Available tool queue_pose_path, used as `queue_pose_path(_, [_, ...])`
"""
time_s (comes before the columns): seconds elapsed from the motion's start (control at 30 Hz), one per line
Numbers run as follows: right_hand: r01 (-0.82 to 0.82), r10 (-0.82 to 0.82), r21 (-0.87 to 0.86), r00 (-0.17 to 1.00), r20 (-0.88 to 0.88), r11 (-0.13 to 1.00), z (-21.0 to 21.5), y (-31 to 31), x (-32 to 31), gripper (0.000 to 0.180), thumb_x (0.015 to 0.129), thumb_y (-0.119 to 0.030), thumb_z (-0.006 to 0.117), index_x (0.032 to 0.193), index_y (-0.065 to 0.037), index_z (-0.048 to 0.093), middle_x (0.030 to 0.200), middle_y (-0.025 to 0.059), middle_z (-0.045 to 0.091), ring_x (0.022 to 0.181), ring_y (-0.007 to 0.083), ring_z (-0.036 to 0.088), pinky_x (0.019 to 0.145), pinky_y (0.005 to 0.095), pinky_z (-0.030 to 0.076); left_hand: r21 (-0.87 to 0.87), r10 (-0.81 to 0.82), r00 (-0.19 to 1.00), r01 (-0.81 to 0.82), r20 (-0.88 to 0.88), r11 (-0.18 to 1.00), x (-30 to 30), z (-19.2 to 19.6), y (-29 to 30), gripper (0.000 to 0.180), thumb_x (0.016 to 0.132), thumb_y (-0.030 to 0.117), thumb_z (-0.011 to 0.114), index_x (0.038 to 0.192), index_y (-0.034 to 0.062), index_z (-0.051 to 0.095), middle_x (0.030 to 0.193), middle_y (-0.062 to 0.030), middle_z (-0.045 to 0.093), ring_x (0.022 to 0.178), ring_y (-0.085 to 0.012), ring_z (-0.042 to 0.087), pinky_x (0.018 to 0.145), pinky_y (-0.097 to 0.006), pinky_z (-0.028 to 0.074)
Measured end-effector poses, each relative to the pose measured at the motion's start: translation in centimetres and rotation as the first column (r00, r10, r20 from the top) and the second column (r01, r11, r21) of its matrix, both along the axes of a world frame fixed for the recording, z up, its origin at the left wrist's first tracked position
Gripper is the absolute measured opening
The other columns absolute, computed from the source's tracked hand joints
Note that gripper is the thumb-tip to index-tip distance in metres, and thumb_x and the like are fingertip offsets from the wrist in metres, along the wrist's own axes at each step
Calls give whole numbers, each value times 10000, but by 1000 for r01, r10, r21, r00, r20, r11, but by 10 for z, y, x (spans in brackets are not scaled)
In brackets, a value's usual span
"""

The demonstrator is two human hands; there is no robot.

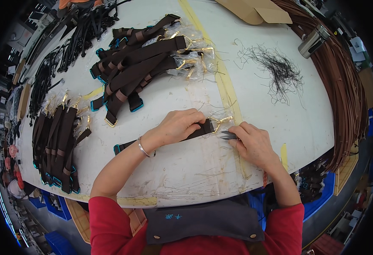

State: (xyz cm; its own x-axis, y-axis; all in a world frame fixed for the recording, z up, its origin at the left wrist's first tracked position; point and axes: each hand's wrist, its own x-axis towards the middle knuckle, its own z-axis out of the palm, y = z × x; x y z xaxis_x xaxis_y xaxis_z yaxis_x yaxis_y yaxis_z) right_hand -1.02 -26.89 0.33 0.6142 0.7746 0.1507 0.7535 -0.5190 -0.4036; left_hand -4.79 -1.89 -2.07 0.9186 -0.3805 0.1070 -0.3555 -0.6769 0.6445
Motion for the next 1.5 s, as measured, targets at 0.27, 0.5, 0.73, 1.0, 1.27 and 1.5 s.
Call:
queue_pose_path(0.27, [66, -61, 39, 992, -109, 997, -5, 11, 11, 244, 755, -138, 627, 983, -99, 549, 820, 46, 543, 753, 221, 585, 605, 348, 464, 16, -27, 996, 26, 86, 1000, -5, -1, -2, 149, 763, 27, 613, 894, 62, 553, 797, -79, 561, 666, -255, 575, 578, -334, 461])
queue_pose_path(0.5, [25, -19, 46, 991, -132, 999, -9, 15, 19, 220, 770, -140, 611, 977, -101, 548, 862, 47, 562, 801, 223, 588, 638, 350, 468, -19, 8, 981, -5, 192, 1000, -13, -8, -1, 118, 759, 1, 564, 862, 45, 527, 737, -95, 530, 633, -270, 561, 534, -348, 455])
queue_pose_path(0.73, [29, -24, 36, 989, -145, 999, -8, 15, 20, 230, 774, -148, 606, 990, -103, 544, 860, 51, 563, 797, 225, 589, 643, 354, 466, 21, -27, 973, 23, 229, 1000, -15, -13, 3, 216, 732, -25, 601, 935, 41, 572, 755, -100, 557, 628, -264, 569, 553, -335, 465])
queue_pose_path(1.0, [32, -23, 80, 994, -107, 996, -15, 14, 20, 230, 770, -155, 623, 982, -92, 561, 822, 50, 561, 699, 200, 577, 608, 320, 454, 18, -6, 949, 0, 316, 1000, -15, -14, -2, 223, 712, -33, 607, 920, 42, 576, 692, -92, 537, 566, -240, 547, 490, -316, 446])
queue_pose_path(1.27, [26, -20, 80, 997, -77, 996, -17, 15, 20, 229, 766, -155, 620, 976, -108, 542, 847, 44, 561, 779, 216, 590, 616, 338, 468, -90, 71, 977, -54, 202, 995, -17, -10, -1, 82, 716, -41, 588, 786, 0, 577, 606, -62, 524, 474, -160, 504, 444, -268, 405])
queue_pose_path(1.5, [28, -23, 75, 998, -62, 997, -19, 15, 19, 236, 764, -152, 623, 978, -108, 536, 867, 45, 555, 793, 214, 590, 620, 337, 469, -155, 113, 950, -164, -293, 974, 14, 4, 1, 79, 805, 51, 589, 768, -18, 579, 527, -18, 523, 439, -66, 465, 399, -236, 364])
